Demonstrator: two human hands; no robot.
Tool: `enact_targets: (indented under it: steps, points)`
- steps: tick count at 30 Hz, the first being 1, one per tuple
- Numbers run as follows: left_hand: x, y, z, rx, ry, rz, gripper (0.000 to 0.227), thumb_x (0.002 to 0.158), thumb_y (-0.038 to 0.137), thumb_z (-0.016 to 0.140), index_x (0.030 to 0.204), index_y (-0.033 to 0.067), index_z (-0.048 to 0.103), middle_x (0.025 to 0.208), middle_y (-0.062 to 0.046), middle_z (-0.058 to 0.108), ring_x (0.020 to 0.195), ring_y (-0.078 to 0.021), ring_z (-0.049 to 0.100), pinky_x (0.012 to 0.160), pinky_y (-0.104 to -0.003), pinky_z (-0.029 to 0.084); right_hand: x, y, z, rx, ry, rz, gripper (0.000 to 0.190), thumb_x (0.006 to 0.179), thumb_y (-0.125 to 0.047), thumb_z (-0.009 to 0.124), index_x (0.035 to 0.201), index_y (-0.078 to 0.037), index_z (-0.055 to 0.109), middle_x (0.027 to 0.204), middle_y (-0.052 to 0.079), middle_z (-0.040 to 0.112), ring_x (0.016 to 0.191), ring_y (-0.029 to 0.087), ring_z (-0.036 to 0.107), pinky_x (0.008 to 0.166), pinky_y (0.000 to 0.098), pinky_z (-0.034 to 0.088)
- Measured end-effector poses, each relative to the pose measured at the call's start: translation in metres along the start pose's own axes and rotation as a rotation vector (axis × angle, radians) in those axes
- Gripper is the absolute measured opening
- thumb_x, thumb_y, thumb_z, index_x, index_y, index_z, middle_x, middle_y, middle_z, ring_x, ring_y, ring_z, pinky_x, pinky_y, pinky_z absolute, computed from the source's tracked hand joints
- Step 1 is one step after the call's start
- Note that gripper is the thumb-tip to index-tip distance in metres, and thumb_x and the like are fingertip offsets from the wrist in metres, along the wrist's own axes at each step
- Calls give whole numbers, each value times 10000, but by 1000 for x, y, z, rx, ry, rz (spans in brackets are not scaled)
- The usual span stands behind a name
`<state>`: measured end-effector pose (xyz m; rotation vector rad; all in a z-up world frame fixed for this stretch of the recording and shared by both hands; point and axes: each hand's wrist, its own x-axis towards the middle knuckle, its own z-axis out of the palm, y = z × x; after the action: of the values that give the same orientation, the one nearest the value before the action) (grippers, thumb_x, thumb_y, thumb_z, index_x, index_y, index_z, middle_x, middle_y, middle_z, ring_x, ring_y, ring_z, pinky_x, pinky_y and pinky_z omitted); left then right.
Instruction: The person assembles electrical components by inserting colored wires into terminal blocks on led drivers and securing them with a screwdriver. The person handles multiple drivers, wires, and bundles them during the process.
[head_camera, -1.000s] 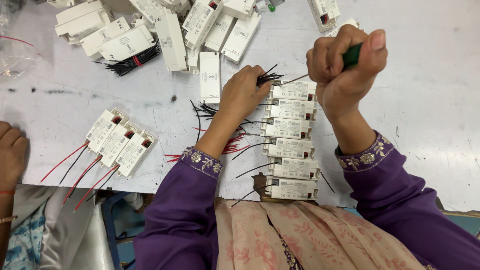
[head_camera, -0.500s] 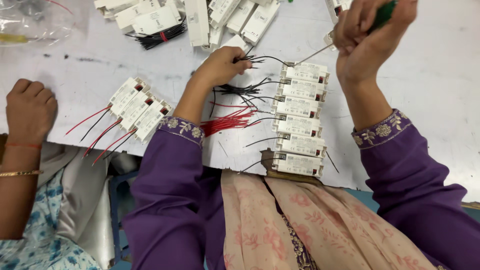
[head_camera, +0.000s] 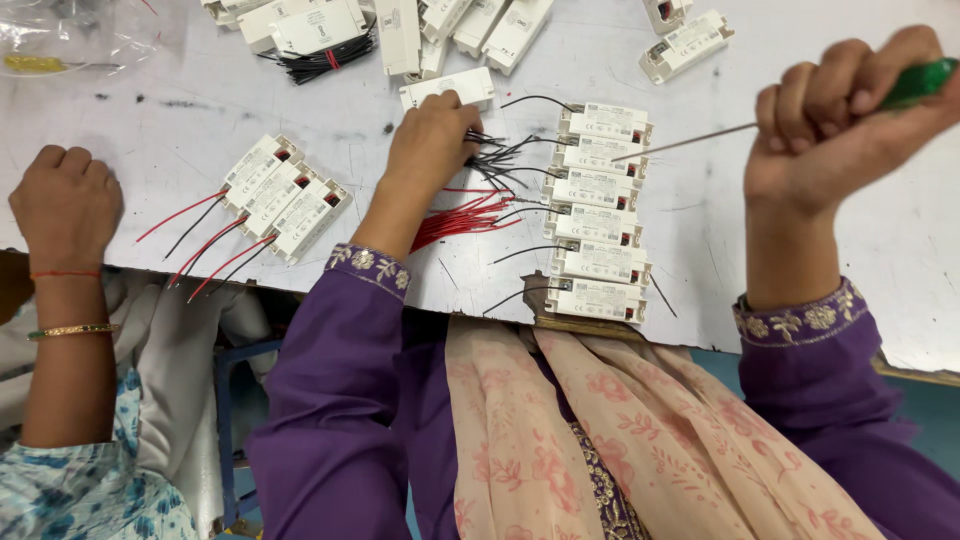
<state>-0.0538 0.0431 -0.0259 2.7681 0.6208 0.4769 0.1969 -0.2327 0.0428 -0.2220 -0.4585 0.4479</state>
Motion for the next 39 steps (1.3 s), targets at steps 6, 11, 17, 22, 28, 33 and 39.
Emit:
enact_targets:
  steps: [6,11,17,22,28,33,39]
  points:
    - [-51,1,-49,-119,71,-73,224,843,151,811,1046,90,739,1059,-96,649,1036,-320,629,847,-434,515,-17,-44,-46,-96,46,-42,537,1182,-431,216,781,-82,293,561,67,262,407,141,241,385,324,206]
    - [-108,22,-59,-38,6,-100,272,794,244,854,992,91,746,1032,-77,656,1003,-305,622,842,-444,485,-35,-66,-45,131,232,67,500,1193,-219,232,709,-95,253,582,30,201,457,153,208,371,293,205]
    - [-120,44,-18,184,113,-57,262,715,235,856,893,96,722,942,-65,638,946,-267,622,791,-432,456,-46,-69,-48,-445,-33,69,546,1233,-222,283,693,-164,234,637,-7,202,519,90,222,502,237,221]
    - [-118,31,-7,162,57,-24,202,782,210,821,903,88,715,909,-74,638,936,-275,623,788,-440,468,-62,-69,3,-39,114,62,523,1184,-230,240,674,-121,213,579,28,178,470,154,202,407,288,209]
    - [-107,21,-18,34,-54,-89,147,897,192,735,949,55,723,962,-152,659,935,-351,643,787,-482,510,-76,-78,30,260,272,72,531,1195,-239,218,685,-94,201,535,37,160,415,161,181,377,303,189]
    - [-88,-13,-26,-389,-32,-306,127,971,160,651,1014,46,686,937,-108,732,847,-233,702,773,-365,555,-75,-99,-34,-116,59,84,611,1257,-272,256,668,-115,221,575,22,187,463,132,223,474,287,234]
    - [-58,-60,-12,-1218,256,-510,154,1054,162,563,1163,73,625,900,-23,695,801,-110,698,759,-273,626,-46,-113,-101,-510,-120,87,521,1296,-258,325,791,-129,314,722,7,238,600,80,288,547,214,292]
